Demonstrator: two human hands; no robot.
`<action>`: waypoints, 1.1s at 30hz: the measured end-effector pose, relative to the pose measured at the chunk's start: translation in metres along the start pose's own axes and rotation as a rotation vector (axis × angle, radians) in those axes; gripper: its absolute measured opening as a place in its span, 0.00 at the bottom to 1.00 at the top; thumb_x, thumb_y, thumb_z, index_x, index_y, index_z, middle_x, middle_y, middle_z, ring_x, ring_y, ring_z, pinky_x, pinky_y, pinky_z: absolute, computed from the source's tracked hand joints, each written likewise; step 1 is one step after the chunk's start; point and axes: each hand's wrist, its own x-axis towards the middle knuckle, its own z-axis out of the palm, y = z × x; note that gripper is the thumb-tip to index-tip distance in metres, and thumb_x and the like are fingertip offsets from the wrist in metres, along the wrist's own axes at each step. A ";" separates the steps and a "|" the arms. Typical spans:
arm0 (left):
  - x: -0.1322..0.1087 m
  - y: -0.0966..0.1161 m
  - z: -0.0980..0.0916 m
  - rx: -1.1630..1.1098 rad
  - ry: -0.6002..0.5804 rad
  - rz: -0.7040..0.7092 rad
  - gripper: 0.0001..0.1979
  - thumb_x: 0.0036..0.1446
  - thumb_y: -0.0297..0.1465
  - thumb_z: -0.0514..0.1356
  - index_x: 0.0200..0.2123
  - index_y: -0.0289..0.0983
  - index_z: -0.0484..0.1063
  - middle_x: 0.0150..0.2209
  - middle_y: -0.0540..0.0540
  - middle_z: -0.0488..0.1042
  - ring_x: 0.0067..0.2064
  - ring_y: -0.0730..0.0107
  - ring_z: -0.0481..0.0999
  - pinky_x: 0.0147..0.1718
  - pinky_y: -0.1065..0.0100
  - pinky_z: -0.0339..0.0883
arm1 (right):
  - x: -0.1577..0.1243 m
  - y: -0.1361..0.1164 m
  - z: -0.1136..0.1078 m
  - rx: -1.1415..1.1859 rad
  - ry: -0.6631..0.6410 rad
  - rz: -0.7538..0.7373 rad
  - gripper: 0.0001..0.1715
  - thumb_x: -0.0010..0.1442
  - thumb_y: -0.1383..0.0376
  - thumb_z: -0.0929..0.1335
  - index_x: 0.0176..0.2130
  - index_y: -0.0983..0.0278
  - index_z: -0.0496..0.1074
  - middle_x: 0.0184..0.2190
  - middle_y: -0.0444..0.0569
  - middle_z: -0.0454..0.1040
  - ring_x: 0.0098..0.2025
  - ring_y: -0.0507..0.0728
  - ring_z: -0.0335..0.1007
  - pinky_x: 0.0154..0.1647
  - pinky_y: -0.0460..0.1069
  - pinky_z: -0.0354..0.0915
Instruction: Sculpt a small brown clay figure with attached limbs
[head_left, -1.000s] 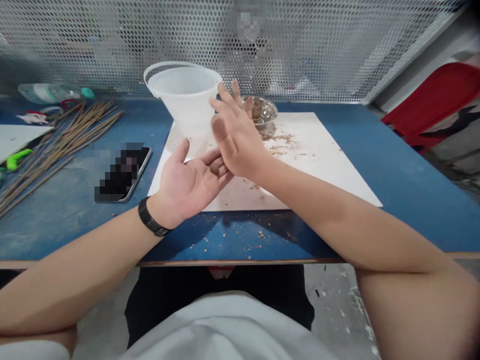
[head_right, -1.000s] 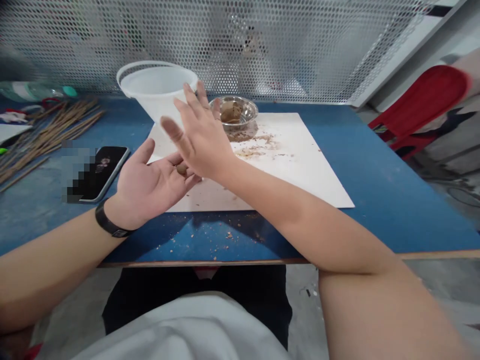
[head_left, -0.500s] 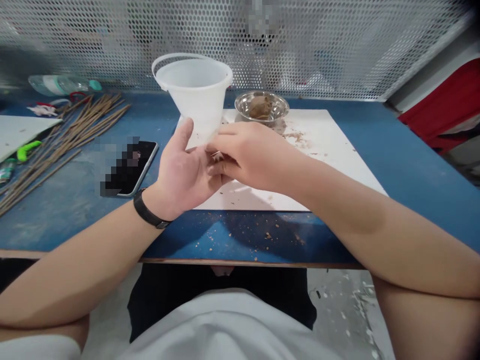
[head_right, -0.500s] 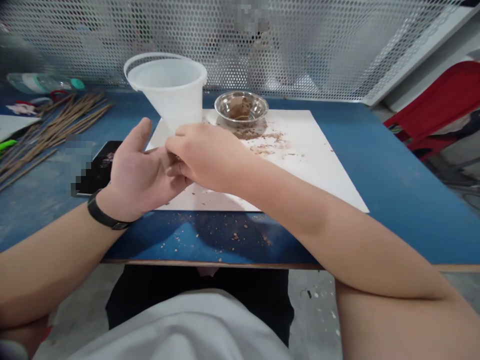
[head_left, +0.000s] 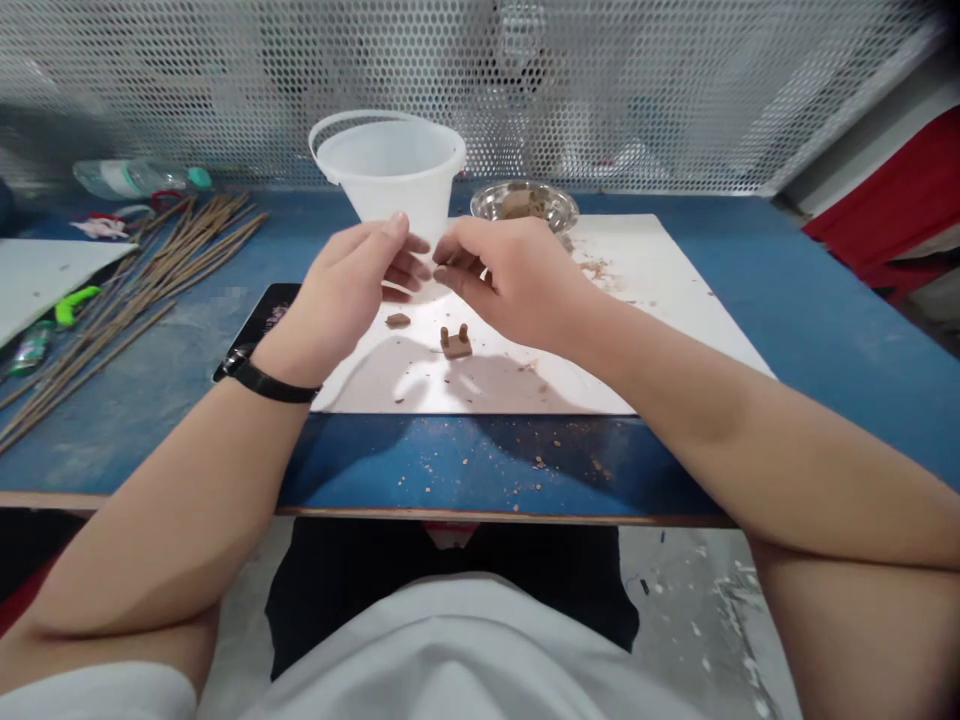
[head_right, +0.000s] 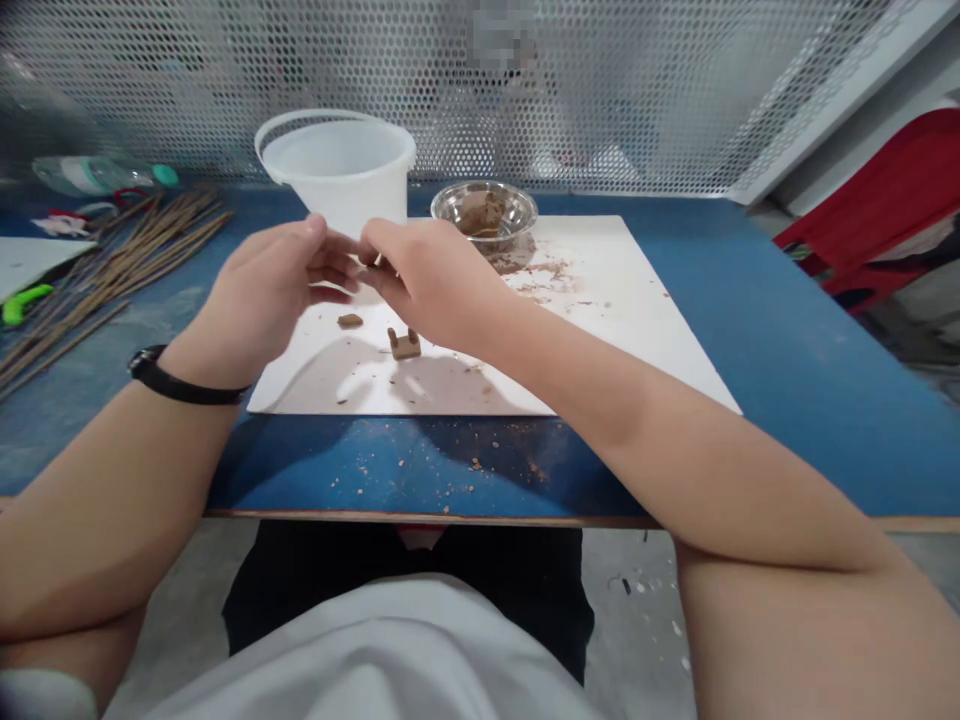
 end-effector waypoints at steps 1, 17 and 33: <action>0.005 -0.003 -0.008 0.211 0.036 0.012 0.14 0.67 0.44 0.63 0.43 0.39 0.78 0.45 0.38 0.84 0.48 0.52 0.83 0.50 0.54 0.76 | 0.000 0.002 0.001 0.057 0.009 0.021 0.09 0.76 0.66 0.70 0.52 0.63 0.81 0.44 0.52 0.87 0.45 0.61 0.82 0.50 0.55 0.72; 0.009 -0.015 -0.016 0.696 -0.062 0.157 0.11 0.65 0.41 0.65 0.41 0.40 0.80 0.42 0.40 0.87 0.43 0.55 0.84 0.44 0.58 0.72 | 0.003 0.022 0.020 0.139 -0.054 0.129 0.13 0.68 0.70 0.74 0.51 0.63 0.85 0.48 0.53 0.89 0.47 0.61 0.85 0.53 0.57 0.77; -0.003 -0.003 -0.004 0.491 -0.085 0.199 0.13 0.66 0.39 0.65 0.43 0.38 0.88 0.35 0.44 0.84 0.38 0.60 0.77 0.41 0.59 0.64 | 0.001 0.035 0.027 -0.003 0.037 -0.113 0.09 0.75 0.64 0.71 0.49 0.61 0.84 0.45 0.53 0.87 0.45 0.61 0.81 0.52 0.56 0.72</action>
